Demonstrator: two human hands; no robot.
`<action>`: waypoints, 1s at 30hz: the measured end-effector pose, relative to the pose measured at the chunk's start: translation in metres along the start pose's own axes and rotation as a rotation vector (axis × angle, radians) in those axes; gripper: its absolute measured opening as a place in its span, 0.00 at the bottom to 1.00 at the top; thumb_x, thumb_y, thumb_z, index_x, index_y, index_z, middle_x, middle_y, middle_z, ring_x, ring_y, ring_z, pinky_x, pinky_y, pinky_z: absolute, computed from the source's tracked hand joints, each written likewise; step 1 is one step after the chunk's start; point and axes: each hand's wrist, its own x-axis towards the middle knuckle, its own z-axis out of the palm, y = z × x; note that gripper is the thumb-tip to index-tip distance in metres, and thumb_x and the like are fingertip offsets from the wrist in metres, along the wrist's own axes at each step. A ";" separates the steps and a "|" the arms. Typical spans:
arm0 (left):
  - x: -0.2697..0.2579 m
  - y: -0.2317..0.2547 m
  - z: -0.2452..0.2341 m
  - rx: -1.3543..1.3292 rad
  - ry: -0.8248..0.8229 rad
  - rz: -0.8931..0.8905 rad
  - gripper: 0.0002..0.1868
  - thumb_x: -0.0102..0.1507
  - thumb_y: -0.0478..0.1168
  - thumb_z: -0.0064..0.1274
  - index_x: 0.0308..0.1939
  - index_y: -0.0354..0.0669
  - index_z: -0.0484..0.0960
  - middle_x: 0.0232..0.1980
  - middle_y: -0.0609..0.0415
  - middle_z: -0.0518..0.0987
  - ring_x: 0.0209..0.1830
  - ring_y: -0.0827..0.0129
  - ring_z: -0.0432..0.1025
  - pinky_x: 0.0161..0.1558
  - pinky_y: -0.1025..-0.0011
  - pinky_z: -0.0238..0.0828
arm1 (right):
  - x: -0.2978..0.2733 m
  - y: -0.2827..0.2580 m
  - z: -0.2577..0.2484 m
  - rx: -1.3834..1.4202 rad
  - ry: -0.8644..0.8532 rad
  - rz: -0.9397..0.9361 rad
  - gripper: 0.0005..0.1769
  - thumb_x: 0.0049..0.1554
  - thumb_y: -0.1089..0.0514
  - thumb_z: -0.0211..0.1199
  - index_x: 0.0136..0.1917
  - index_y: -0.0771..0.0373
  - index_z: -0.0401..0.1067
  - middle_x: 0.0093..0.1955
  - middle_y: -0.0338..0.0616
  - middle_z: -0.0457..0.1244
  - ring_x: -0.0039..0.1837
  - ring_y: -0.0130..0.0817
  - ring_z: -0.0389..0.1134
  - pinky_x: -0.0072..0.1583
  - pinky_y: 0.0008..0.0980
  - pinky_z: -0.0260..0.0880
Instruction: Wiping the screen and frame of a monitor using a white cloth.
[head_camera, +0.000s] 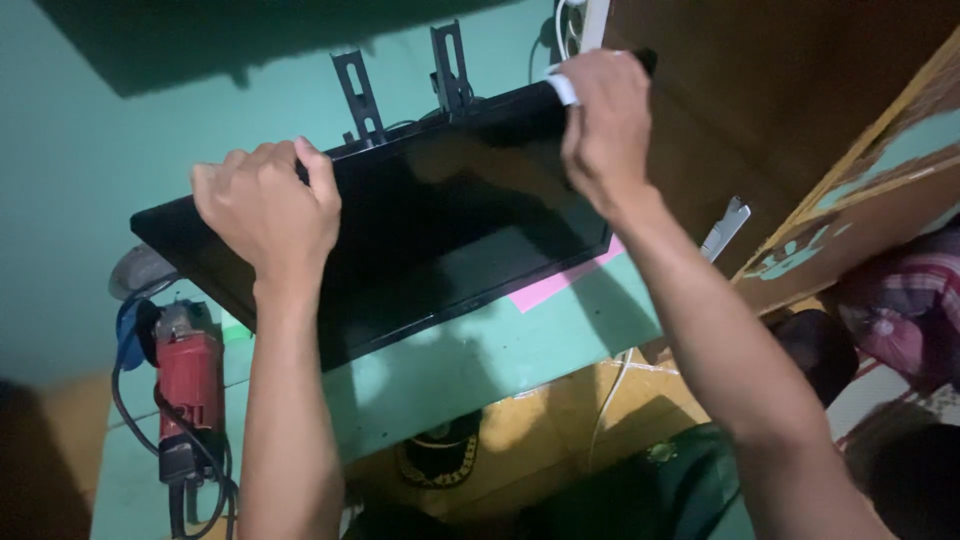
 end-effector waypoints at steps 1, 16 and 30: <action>0.000 -0.001 0.000 -0.001 -0.001 0.000 0.16 0.67 0.39 0.47 0.30 0.40 0.86 0.32 0.52 0.82 0.33 0.61 0.69 0.51 0.62 0.59 | 0.005 -0.016 0.001 -0.001 -0.001 0.000 0.21 0.61 0.71 0.58 0.66 0.62 0.70 0.64 0.51 0.65 0.72 0.52 0.63 0.77 0.53 0.57; 0.000 0.005 -0.008 0.006 -0.090 -0.073 0.17 0.71 0.43 0.49 0.33 0.42 0.88 0.33 0.50 0.81 0.31 0.59 0.69 0.49 0.60 0.59 | 0.018 -0.066 -0.010 0.091 -0.032 -0.007 0.26 0.55 0.60 0.60 0.67 0.65 0.67 0.65 0.53 0.63 0.71 0.52 0.62 0.77 0.52 0.52; 0.014 0.011 -0.019 -0.011 0.023 -0.073 0.13 0.64 0.43 0.54 0.27 0.42 0.84 0.33 0.47 0.82 0.35 0.57 0.74 0.45 0.60 0.62 | 0.010 -0.013 -0.004 -0.030 0.055 0.129 0.15 0.62 0.60 0.57 0.61 0.66 0.70 0.61 0.55 0.64 0.69 0.53 0.63 0.77 0.53 0.51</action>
